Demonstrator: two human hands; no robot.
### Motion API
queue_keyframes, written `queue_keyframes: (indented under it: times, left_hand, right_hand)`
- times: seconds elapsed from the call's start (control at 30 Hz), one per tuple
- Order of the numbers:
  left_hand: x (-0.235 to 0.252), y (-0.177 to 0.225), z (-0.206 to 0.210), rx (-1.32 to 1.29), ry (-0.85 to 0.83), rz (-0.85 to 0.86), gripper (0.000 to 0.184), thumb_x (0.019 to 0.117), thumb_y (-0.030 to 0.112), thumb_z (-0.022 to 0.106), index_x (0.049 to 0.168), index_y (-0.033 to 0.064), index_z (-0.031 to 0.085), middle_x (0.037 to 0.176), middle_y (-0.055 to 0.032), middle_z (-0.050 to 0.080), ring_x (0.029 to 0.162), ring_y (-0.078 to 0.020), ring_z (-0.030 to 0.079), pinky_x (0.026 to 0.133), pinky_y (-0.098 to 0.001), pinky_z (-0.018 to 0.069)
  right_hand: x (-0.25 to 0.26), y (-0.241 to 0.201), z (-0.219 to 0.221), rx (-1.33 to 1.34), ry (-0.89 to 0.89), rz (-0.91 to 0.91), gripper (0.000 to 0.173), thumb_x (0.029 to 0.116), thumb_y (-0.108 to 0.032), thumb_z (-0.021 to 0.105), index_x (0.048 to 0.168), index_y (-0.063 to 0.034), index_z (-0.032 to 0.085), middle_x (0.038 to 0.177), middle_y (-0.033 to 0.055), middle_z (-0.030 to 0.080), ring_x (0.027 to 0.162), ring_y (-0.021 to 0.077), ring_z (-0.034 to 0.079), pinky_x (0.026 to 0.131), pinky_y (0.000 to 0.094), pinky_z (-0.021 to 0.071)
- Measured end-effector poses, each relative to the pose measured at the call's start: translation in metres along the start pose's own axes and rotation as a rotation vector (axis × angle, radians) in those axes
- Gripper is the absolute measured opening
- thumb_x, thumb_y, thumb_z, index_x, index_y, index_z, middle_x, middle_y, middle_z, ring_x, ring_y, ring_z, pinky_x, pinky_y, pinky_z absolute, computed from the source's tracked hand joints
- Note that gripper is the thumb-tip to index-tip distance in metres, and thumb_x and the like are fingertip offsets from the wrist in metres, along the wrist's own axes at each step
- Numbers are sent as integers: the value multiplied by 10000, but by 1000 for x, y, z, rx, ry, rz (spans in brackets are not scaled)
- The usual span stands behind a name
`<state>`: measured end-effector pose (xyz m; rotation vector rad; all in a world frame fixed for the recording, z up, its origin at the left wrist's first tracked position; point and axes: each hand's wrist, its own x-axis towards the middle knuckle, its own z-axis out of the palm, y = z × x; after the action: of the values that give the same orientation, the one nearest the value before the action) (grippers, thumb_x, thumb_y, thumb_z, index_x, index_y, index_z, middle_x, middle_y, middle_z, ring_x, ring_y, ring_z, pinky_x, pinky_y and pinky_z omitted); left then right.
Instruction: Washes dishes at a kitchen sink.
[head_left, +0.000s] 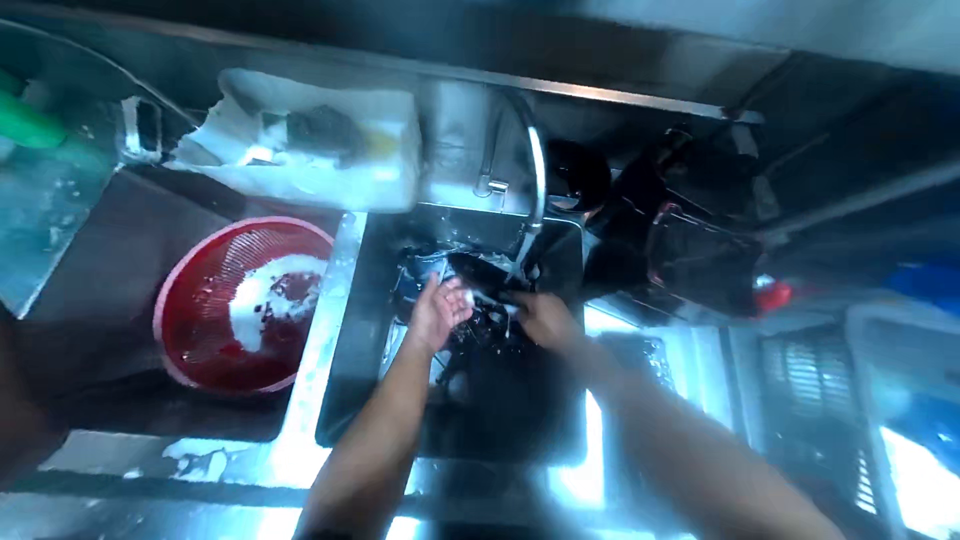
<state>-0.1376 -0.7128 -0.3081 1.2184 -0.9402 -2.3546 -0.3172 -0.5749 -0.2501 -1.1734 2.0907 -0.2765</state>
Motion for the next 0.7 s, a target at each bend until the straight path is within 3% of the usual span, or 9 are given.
queue_keyframes:
  times: [0.07, 0.13, 0.17, 0.23, 0.3, 0.4, 0.5, 0.63, 0.7]
  left_hand:
    - [21, -10, -25, 81, 17, -41, 659, 1096, 568, 225, 1425, 91, 540, 1247, -103, 683, 1120, -247, 663, 959, -475, 536]
    - [29, -33, -39, 339, 112, -116, 555, 1102, 483, 383, 1458, 80, 519, 1317, -141, 653, 1155, -272, 640, 980, -489, 515]
    - [34, -51, -46, 485, 150, -146, 520, 1093, 435, 461, 1409, 33, 558, 1264, -190, 661, 1095, -307, 643, 942, -515, 522]
    - [34, -82, -51, 795, 137, -231, 444, 1069, 363, 545, 1251, -28, 649, 1142, -234, 676, 1032, -339, 652, 925, -529, 523]
    - [19, -97, -42, 1061, 39, -385, 455, 1052, 352, 561, 1301, -19, 645, 1317, -247, 645, 1262, -370, 608, 1082, -551, 457]
    - [0, -123, -32, 1124, 12, -545, 627, 990, 335, 646, 1476, -21, 473, 1465, -247, 530, 1379, -360, 513, 1151, -513, 408]
    - [0, -135, -26, 1096, -38, -659, 671, 955, 459, 679, 1413, -15, 548, 1415, -228, 586, 1355, -357, 536, 1132, -549, 408]
    - [10, -136, -26, 1037, 5, -627, 641, 1000, 337, 651, 1494, -17, 448, 1460, -245, 542, 1374, -374, 516, 1146, -546, 395]
    - [10, -124, -19, 1078, 25, -599, 551, 1027, 247, 585, 1488, -23, 449, 1456, -244, 545, 1365, -368, 529, 1137, -528, 416]
  right_hand:
    - [25, -27, -20, 331, -30, 196, 323, 996, -257, 659, 1230, -35, 671, 1110, 197, 705, 1028, 326, 687, 933, 567, 547]
    - [45, -51, -35, 607, -21, 394, 365, 1004, -218, 664, 1276, 20, 607, 1081, 196, 675, 917, 277, 658, 825, 476, 555]
    - [56, -51, -38, 743, -26, 471, 399, 1016, -215, 639, 1344, -6, 549, 1107, 182, 659, 892, 256, 656, 781, 440, 570]
    - [72, -52, -42, 961, -25, 577, 381, 1040, -215, 578, 1361, -17, 521, 1117, 176, 637, 869, 247, 657, 745, 403, 582]
    - [82, -45, -44, 1037, -16, 648, 365, 1050, -247, 561, 1334, -17, 558, 1062, 162, 661, 837, 229, 667, 734, 376, 582]
    - [82, -23, -43, 1130, -29, 659, 333, 1060, -270, 524, 1296, -39, 568, 954, 120, 651, 768, 202, 652, 700, 361, 575]
    - [70, -9, -43, 1224, 16, 594, 254, 1046, -279, 555, 1151, -57, 618, 861, 71, 649, 720, 167, 654, 669, 336, 588]
    - [31, -11, -45, 1318, 202, 564, 209, 1030, -196, 570, 1206, -83, 569, 866, 90, 654, 673, 194, 653, 626, 383, 594]
    - [9, -3, -36, 1402, 273, 491, 180, 1030, -109, 561, 1200, -50, 552, 886, 116, 681, 706, 228, 696, 658, 432, 626]
